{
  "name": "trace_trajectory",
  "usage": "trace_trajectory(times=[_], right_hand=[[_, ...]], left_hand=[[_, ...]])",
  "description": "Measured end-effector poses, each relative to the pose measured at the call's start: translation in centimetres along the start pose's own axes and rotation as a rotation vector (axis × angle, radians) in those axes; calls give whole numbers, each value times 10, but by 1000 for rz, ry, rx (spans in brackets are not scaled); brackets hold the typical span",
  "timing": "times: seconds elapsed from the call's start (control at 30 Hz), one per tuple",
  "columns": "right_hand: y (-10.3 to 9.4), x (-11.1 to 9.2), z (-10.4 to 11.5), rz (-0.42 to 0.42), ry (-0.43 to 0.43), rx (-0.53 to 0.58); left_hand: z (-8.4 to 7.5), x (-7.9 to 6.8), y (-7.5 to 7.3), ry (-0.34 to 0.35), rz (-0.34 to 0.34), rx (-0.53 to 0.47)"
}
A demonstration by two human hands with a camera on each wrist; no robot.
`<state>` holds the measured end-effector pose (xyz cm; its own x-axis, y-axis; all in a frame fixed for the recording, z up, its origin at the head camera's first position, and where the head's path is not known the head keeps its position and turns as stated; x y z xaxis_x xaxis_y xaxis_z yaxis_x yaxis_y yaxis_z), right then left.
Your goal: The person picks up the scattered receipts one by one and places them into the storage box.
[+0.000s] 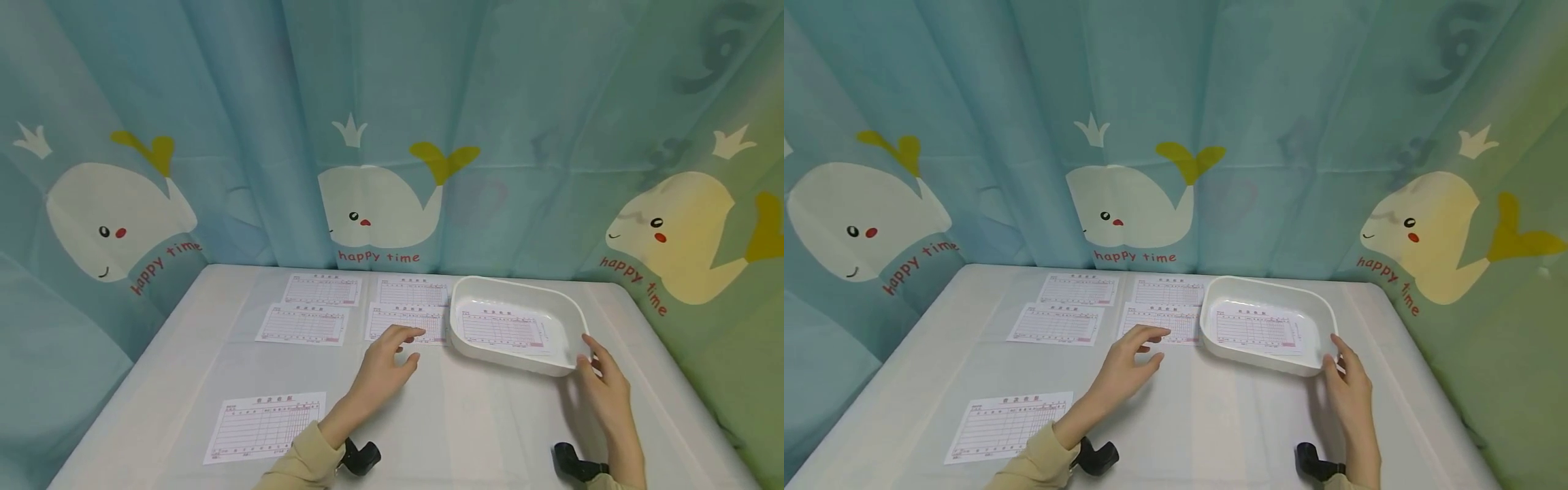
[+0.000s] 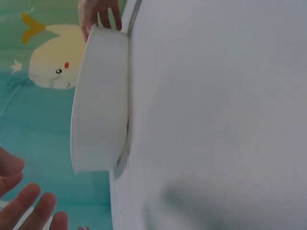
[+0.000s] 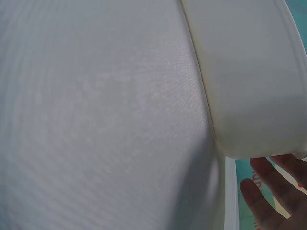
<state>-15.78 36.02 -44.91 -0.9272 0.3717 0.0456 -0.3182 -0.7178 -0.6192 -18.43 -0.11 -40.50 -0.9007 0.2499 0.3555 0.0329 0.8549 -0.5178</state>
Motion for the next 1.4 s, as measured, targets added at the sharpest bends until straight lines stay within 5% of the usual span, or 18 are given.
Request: trace_trajectory(times=[0.7, 1.03, 1.4], right_hand=[[1, -1, 3, -4, 27, 16], [1, -1, -1, 11, 20, 24], [-1, -1, 0, -14, 22, 17]], left_hand=[[48, -51, -75, -158, 38, 240], [62, -73, -105, -70, 58, 335], [85, -92, -136, -61, 70, 435]])
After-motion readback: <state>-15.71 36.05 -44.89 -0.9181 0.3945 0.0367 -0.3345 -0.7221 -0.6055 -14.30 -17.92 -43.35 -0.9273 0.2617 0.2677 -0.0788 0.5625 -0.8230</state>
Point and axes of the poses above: each hand's wrist, its own x-axis towards the middle knuckle, its own y-axis out of the palm, z = x × y, the point moved 6 cm from there along x, towards the middle knuckle, and after that the axes turned 1 degree about -z, right-handed, at the moved point
